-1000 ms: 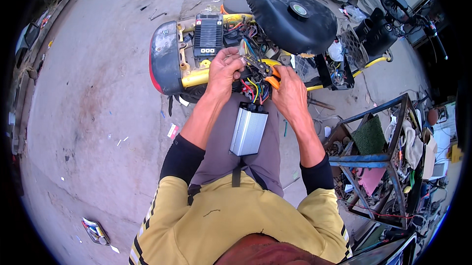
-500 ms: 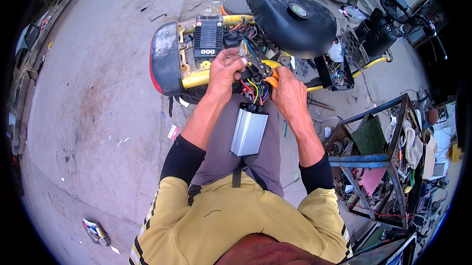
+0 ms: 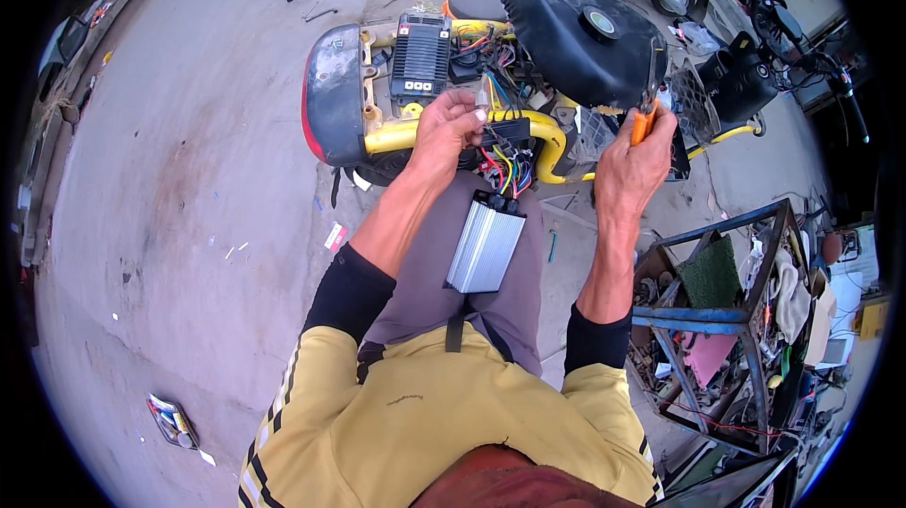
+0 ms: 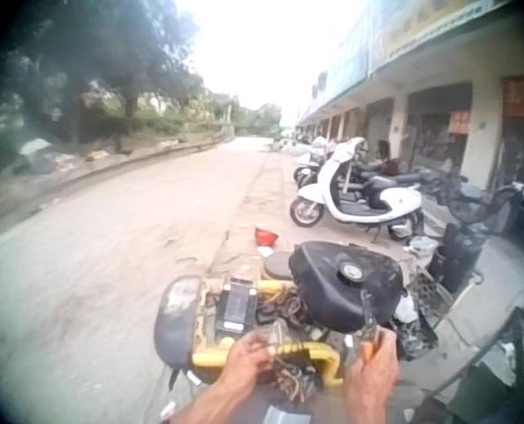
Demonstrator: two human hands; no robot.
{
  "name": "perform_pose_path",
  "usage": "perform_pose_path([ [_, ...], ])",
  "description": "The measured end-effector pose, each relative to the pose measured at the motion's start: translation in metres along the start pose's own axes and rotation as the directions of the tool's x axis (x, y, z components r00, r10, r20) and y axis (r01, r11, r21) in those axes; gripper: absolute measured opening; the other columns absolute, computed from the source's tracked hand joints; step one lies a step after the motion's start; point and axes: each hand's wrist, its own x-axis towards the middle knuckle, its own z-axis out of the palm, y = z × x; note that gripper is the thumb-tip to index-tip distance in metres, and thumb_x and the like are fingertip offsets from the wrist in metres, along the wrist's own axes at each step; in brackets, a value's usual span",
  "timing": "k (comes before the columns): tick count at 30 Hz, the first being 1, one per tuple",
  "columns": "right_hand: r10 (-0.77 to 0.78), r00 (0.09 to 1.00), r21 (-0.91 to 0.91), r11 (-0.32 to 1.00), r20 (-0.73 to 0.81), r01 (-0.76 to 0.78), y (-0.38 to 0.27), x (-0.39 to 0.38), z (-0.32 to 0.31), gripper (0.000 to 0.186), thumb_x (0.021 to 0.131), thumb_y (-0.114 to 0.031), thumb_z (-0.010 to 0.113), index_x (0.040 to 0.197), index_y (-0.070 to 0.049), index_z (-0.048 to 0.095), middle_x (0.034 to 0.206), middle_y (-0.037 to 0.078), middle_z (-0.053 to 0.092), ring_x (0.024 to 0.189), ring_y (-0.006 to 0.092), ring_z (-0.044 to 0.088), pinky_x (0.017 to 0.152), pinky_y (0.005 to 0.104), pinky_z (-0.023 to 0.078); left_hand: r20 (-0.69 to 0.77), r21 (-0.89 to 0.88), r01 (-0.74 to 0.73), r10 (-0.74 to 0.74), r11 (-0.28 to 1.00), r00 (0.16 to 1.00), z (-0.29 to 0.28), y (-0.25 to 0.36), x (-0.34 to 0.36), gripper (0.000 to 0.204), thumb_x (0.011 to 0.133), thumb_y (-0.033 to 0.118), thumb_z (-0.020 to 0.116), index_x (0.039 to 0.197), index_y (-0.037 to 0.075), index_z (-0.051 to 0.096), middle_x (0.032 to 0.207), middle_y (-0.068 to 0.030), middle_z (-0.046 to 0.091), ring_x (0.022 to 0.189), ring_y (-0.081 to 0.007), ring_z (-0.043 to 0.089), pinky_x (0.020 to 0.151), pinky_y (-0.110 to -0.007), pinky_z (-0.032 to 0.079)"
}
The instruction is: The person repairs the electrical wiring of a yellow scooter by stripping wire ends, twisting them together, and wrapping the connections with electrical tape. The person uses pliers to strip the insulation and hands to twist and tape the wires.
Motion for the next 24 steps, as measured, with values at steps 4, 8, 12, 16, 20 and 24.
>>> perform_pose_path([
  [4, -0.149, 0.985, -0.065, 0.986, 0.092, 0.155, -0.02, 0.033, -0.023, 0.043, 0.104, -0.021, 0.076, 0.139, -0.001, 0.063, 0.127, 0.024, 0.072, 0.117, 0.0422, 0.073, 0.099, 0.0476, 0.057, -0.028, 0.053, 0.005, -0.003, 0.999, 1.0, 0.011, 0.009, -0.004, 0.024, 0.101, 0.001, 0.076, 0.118, 0.009, 0.061, 0.103, -0.0039, 0.073, 0.084, -0.0119, 0.068, 0.069, -0.026, 0.054],
  [8, -0.086, 0.989, -0.081, 0.992, 0.118, 0.096, -0.001, 0.083, -0.021, 0.068, 0.1, -0.046, 0.082, 0.147, 0.0, 0.063, 0.136, 0.025, 0.071, 0.125, 0.0397, 0.072, 0.108, 0.0479, 0.056, -0.014, -0.003, -0.012, 0.012, 1.0, 1.0, 0.009, 0.006, -0.004, 0.02, 0.103, 0.0, 0.073, 0.117, 0.008, 0.062, 0.105, -0.0042, 0.073, 0.085, -0.0125, 0.068, 0.069, -0.027, 0.054],
  [12, -0.139, 0.985, -0.193, 0.969, 0.105, 0.157, 0.029, 0.143, 0.006, 0.085, 0.098, -0.066, 0.074, 0.151, -0.001, 0.064, 0.141, 0.027, 0.068, 0.131, 0.0425, 0.067, 0.111, 0.0512, 0.053, -0.008, 0.047, -0.008, 0.008, 0.999, 1.0, 0.006, 0.008, -0.001, 0.016, 0.104, 0.0, 0.072, 0.116, 0.007, 0.064, 0.106, -0.0053, 0.074, 0.087, -0.0132, 0.069, 0.072, -0.028, 0.056],
  [16, -0.133, 0.97, -0.312, 0.93, 0.204, 0.193, 0.05, 0.172, 0.044, 0.087, 0.098, -0.074, 0.067, 0.149, -0.003, 0.067, 0.144, 0.028, 0.066, 0.133, 0.0447, 0.063, 0.114, 0.0544, 0.049, -0.017, 0.178, -0.034, 0.038, 0.983, 0.999, 0.007, 0.014, -0.003, 0.015, 0.105, -0.001, 0.07, 0.119, 0.004, 0.067, 0.107, -0.0063, 0.074, 0.089, -0.0141, 0.071, 0.077, -0.029, 0.059],
  [20, -0.105, 0.954, -0.25, 0.952, 0.281, 0.178, 0.075, 0.171, 0.068, 0.088, 0.101, -0.078, 0.058, 0.148, -0.006, 0.07, 0.15, 0.03, 0.061, 0.14, 0.0454, 0.057, 0.121, 0.0541, 0.041, 0.018, 0.27, -0.078, 0.075, 0.96, 0.997, 0.001, 0.017, -0.006, 0.018, 0.105, -0.001, 0.068, 0.123, 0.0, 0.07, 0.11, -0.0072, 0.075, 0.092, -0.0147, 0.072, 0.081, -0.029, 0.061],
  [24, -0.199, 0.969, -0.08, 0.974, 0.148, 0.212, 0.075, 0.16, 0.062, 0.078, 0.105, -0.069, 0.058, 0.149, -0.006, 0.07, 0.154, 0.028, 0.059, 0.145, 0.0434, 0.052, 0.124, 0.0518, 0.038, -0.008, 0.418, -0.102, 0.116, 0.903, 0.993, 0.009, 0.028, -0.018, 0.022, 0.102, 0.001, 0.073, 0.125, -0.002, 0.071, 0.111, -0.008, 0.075, 0.094, -0.0132, 0.072, 0.081, -0.028, 0.059],
])
